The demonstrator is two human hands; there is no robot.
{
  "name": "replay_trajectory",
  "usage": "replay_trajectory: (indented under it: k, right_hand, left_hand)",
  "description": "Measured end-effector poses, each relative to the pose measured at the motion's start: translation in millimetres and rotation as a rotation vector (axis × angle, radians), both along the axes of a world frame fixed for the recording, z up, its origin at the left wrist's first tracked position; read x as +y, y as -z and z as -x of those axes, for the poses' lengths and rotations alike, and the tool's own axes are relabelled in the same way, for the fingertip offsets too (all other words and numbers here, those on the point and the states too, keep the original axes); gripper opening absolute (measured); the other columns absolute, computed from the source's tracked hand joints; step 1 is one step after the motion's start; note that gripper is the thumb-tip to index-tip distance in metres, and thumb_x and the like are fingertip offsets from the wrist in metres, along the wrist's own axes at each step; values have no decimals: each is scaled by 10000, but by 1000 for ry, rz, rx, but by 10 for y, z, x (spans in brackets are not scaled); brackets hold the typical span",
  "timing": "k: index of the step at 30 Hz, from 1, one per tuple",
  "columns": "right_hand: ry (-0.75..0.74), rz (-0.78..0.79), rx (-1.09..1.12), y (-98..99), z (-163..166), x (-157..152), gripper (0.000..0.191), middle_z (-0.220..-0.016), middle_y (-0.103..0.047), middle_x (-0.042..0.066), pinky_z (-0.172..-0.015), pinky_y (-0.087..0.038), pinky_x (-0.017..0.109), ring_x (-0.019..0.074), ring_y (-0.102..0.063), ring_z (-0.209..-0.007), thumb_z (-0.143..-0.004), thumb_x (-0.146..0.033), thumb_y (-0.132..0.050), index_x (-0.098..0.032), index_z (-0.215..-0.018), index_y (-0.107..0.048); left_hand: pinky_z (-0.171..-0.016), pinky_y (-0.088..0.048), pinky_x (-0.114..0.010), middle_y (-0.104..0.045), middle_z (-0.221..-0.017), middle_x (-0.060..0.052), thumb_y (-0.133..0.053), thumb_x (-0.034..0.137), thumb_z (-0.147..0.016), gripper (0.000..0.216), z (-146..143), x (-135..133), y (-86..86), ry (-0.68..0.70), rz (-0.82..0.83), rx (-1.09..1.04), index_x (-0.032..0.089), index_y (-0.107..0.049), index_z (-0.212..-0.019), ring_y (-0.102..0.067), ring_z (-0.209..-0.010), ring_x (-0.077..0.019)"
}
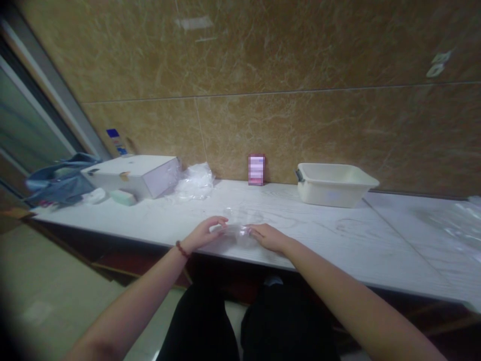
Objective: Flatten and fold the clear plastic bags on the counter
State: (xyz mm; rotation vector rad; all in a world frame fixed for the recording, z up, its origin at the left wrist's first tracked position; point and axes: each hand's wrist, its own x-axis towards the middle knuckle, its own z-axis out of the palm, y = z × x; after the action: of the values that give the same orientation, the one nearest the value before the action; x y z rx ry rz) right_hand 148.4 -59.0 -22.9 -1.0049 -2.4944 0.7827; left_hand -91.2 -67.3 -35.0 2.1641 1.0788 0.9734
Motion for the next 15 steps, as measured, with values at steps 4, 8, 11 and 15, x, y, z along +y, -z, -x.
replay_trajectory:
  k: [4, 8, 11, 15]
  right_hand:
    - [197, 147, 111, -43, 63, 121, 407, -1041, -566, 50, -830, -361, 309, 161, -511, -932, -816, -381, -282, -166, -1045, -541]
    - [457, 260, 100, -39, 97, 265, 365, -888, -621, 51, -673, -410, 252, 145, -562, -765, -787, -369, -349, -156, -986, -568]
    - [620, 86, 26, 9, 83, 375, 292, -827, -624, 49, -660, -388, 226, 150, -551, -771, -740, -361, -427, -159, -837, -615]
    - [779, 101, 55, 79, 70, 480, 268, -815, -617, 41, -601, -380, 199, 126, -552, -711, -688, -332, -496, -165, -884, -569]
  left_hand:
    - [-703, -405, -278, -613, -818, -60, -447, 376, -716, 309, -110, 177, 0, -129, 228, -15, 121, -595, -809, -546, -772, -176]
    - [-594, -393, -257, -605, -692, -51, -452, 394, -684, 329, -191, 285, 5, -310, 263, 57, 104, -597, -739, -539, -670, -174]
    - [-576, -380, -250, -598, -673, -55, -482, 371, -653, 292, -228, 358, 34, -409, 223, 81, 108, -597, -705, -533, -655, -172]
    - [-538, -372, -241, -595, -667, -60, -502, 352, -631, 269, -251, 476, 113, -506, 284, 34, 112, -589, -714, -531, -638, -168]
